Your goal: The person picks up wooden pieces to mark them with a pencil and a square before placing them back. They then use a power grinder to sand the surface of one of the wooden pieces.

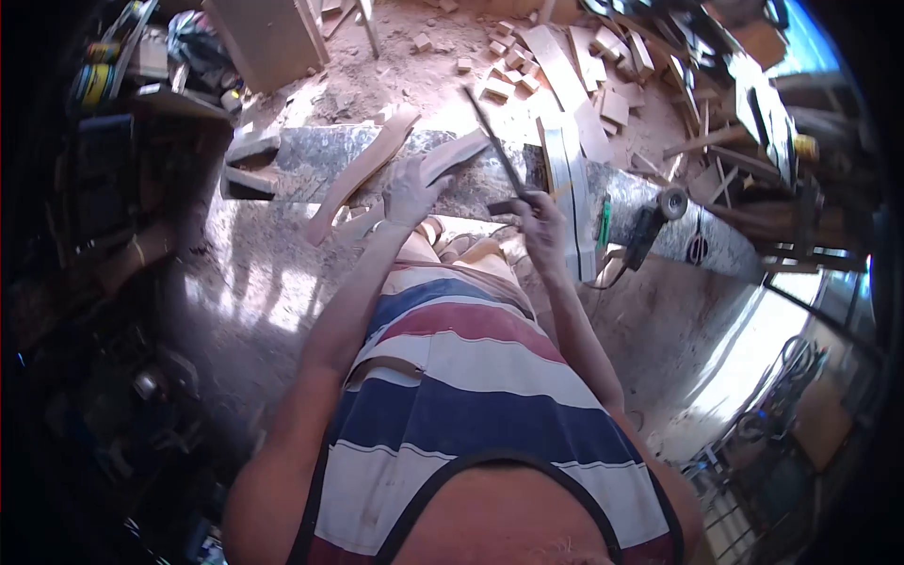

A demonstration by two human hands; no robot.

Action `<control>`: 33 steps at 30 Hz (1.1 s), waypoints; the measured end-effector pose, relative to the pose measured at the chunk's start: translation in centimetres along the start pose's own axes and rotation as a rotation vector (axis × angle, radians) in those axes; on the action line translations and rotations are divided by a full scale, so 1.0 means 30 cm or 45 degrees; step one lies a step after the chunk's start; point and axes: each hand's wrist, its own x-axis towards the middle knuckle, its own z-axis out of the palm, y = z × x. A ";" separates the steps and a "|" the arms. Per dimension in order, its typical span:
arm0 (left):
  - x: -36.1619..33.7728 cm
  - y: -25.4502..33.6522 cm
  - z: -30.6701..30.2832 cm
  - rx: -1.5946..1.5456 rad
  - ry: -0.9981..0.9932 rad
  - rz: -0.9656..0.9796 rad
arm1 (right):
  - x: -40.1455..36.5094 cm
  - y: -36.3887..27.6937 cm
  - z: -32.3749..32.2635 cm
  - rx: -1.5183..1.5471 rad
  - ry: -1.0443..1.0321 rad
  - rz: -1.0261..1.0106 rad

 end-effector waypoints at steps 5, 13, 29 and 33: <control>-0.033 -0.237 0.177 0.147 -0.207 0.096 | 0.062 -0.092 -0.231 -0.214 0.134 0.114; -0.063 -0.147 0.075 0.209 -0.009 0.139 | 0.142 -0.058 -0.145 -0.990 -0.019 -0.453; -0.013 0.030 0.276 -1.387 -0.435 -0.879 | 0.426 0.062 -0.018 -1.265 -1.006 -1.264; 0.020 0.036 0.244 -0.048 -0.024 -0.224 | 0.569 0.166 0.058 -1.318 -0.957 -1.311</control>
